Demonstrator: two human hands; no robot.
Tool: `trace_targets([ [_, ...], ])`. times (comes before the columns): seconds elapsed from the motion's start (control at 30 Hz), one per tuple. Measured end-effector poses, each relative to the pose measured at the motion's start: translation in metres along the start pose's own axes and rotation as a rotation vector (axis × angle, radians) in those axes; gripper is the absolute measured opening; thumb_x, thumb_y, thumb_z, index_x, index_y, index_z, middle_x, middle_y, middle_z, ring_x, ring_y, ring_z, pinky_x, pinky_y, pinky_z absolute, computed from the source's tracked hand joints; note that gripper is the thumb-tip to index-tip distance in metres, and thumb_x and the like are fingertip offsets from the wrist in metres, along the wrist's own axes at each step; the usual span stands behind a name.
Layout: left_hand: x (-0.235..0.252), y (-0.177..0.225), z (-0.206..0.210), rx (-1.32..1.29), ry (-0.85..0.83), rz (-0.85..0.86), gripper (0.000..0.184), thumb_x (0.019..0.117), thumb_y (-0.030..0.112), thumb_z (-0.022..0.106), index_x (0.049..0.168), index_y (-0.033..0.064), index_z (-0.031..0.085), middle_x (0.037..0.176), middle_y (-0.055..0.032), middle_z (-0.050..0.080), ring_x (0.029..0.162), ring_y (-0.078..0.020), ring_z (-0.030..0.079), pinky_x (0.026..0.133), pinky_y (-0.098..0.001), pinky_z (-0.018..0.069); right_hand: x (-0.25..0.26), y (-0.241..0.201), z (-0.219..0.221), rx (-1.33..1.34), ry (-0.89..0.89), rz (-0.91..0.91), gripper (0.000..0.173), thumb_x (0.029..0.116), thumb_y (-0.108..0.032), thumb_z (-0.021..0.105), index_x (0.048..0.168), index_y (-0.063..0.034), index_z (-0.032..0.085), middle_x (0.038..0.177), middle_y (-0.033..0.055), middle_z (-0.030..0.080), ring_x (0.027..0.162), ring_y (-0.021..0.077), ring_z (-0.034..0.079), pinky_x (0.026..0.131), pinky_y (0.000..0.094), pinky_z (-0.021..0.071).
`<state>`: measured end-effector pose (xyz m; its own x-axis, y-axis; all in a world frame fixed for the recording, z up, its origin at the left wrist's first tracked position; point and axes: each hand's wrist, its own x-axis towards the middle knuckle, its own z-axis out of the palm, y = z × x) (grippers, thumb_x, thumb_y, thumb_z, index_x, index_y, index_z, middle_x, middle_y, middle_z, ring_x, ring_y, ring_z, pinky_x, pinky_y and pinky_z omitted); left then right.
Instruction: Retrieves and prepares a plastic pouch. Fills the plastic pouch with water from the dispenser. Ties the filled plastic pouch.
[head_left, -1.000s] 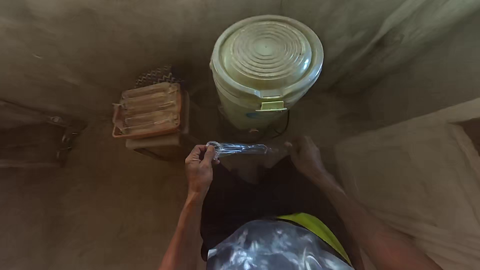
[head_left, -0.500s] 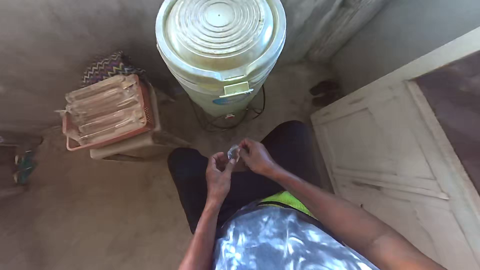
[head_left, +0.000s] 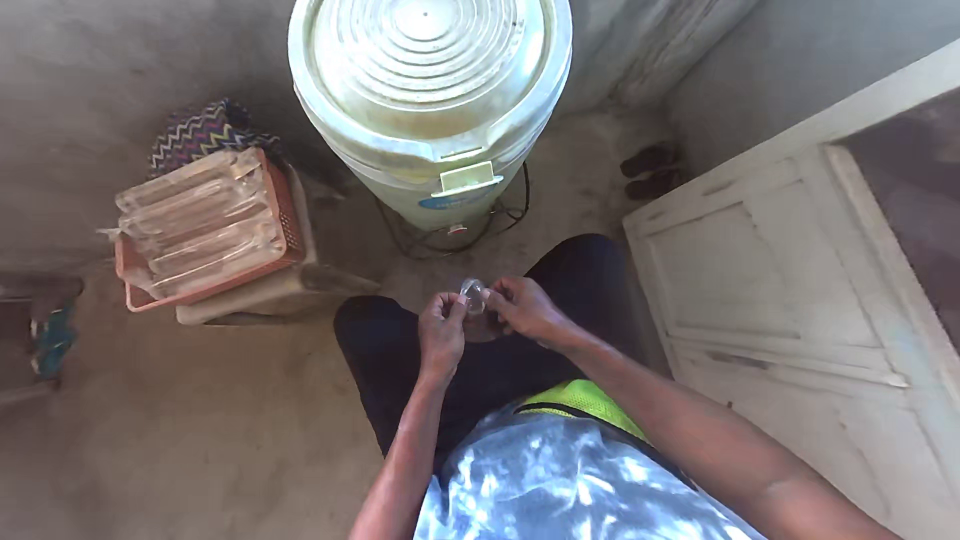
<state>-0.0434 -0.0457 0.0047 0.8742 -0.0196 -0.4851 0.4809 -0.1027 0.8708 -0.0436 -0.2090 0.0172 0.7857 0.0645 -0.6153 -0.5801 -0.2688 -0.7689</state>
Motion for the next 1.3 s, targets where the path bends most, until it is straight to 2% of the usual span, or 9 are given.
trace_targets([
  [0.17,0.034,-0.01,0.016,0.0,-0.078,-0.165,0.017,0.1063,0.009,0.051,0.103,-0.0037,0.062,0.08,-0.0065,0.064,0.067,-0.0118,0.064,0.065,-0.0267,0.057,0.035,0.005,0.004,0.149,0.014,0.162,0.026,0.1083,-0.022,0.051,0.119,0.0005,0.06,0.088,0.0088,0.06,0.065,0.0144,0.059,0.059,0.0304,0.0538],
  [0.37,0.115,-0.02,0.035,-0.153,-0.002,-0.421,0.019,0.1076,0.011,0.048,0.106,-0.0044,0.059,0.075,-0.0068,0.059,0.061,-0.0124,0.059,0.06,-0.026,0.054,0.123,0.021,-0.001,0.167,0.018,0.223,0.034,0.109,-0.026,0.05,0.128,0.0014,0.058,0.104,0.0148,0.062,0.081,0.0183,0.06,0.07,0.0346,0.0525],
  [0.43,0.138,-0.018,0.038,-0.227,0.04,-0.407,0.01,0.1048,0.004,0.049,0.104,-0.0031,0.056,0.074,-0.0055,0.055,0.059,-0.0118,0.056,0.059,-0.0248,0.0533,0.14,0.01,-0.006,0.133,0.052,0.18,0.038,0.1097,-0.023,0.05,0.135,0.0048,0.055,0.119,0.0223,0.062,0.096,0.0242,0.063,0.085,0.039,0.0535],
  [0.6,0.169,-0.017,0.037,-0.346,0.084,-0.278,0.009,0.1037,-0.003,0.046,0.107,0.0022,0.053,0.073,-0.0026,0.054,0.056,-0.0091,0.051,0.056,-0.0234,0.0501,0.158,-0.004,-0.009,0.278,0.135,0.112,0.033,0.1087,-0.02,0.052,0.133,0.0011,0.056,0.108,0.0179,0.062,0.08,0.0194,0.06,0.069,0.0342,0.0538],
  [0.87,0.162,-0.021,0.03,-0.348,0.069,-0.174,0.014,0.1032,-0.005,0.045,0.099,0.004,0.054,0.07,-0.001,0.055,0.057,-0.0091,0.053,0.058,-0.0235,0.0517,0.15,-0.005,-0.012,0.265,0.127,0.084,0.031,0.1095,-0.022,0.05,0.124,0.0035,0.06,0.098,0.0159,0.062,0.077,0.0191,0.059,0.069,0.0353,0.0533],
  [1.0,0.157,-0.016,0.03,-0.252,0.086,-0.122,0.008,0.104,-0.001,0.047,0.106,-0.0009,0.055,0.074,-0.0025,0.052,0.061,-0.0104,0.052,0.06,-0.026,0.0513,0.15,-0.011,-0.019,0.096,0.083,0.106,0.032,0.1082,-0.022,0.053,0.127,0.0031,0.058,0.099,0.0159,0.061,0.071,0.0175,0.057,0.066,0.0345,0.0525],
  [1.1,0.156,0.001,0.033,-0.342,0.134,-0.192,0.007,0.1046,0.003,0.049,0.1,0.0051,0.054,0.069,-0.0013,0.049,0.054,-0.01,0.048,0.053,-0.0246,0.0474,0.149,-0.018,-0.02,0.294,0.057,0.211,0.028,0.1089,-0.02,0.05,0.129,-0.0011,0.055,0.089,0.0092,0.055,0.067,0.0151,0.053,0.061,0.0315,0.0491],
  [1.2,0.149,0.01,0.029,-0.414,0.14,-0.249,0.016,0.1063,0.008,0.046,0.092,0.008,0.053,0.065,-0.0006,0.051,0.051,-0.0093,0.049,0.051,-0.0228,0.0487,0.15,-0.018,-0.018,0.728,0.01,0.284,0.015,0.1097,-0.019,0.043,0.101,-0.0116,0.053,0.066,-0.0013,0.046,0.051,0.0103,0.045,0.049,0.0269,0.0461],
  [1.3,0.143,-0.009,0.021,-0.248,0.102,-0.104,0.02,0.1045,0.005,0.052,0.121,-0.0012,0.06,0.099,-0.0112,0.064,0.081,-0.0158,0.061,0.072,-0.0323,0.0543,0.146,-0.015,-0.021,1.003,-0.078,0.299,0.028,0.1104,-0.025,0.036,0.088,-0.0152,0.05,0.06,-0.0041,0.045,0.045,0.0071,0.042,0.046,0.0236,0.0448],
])
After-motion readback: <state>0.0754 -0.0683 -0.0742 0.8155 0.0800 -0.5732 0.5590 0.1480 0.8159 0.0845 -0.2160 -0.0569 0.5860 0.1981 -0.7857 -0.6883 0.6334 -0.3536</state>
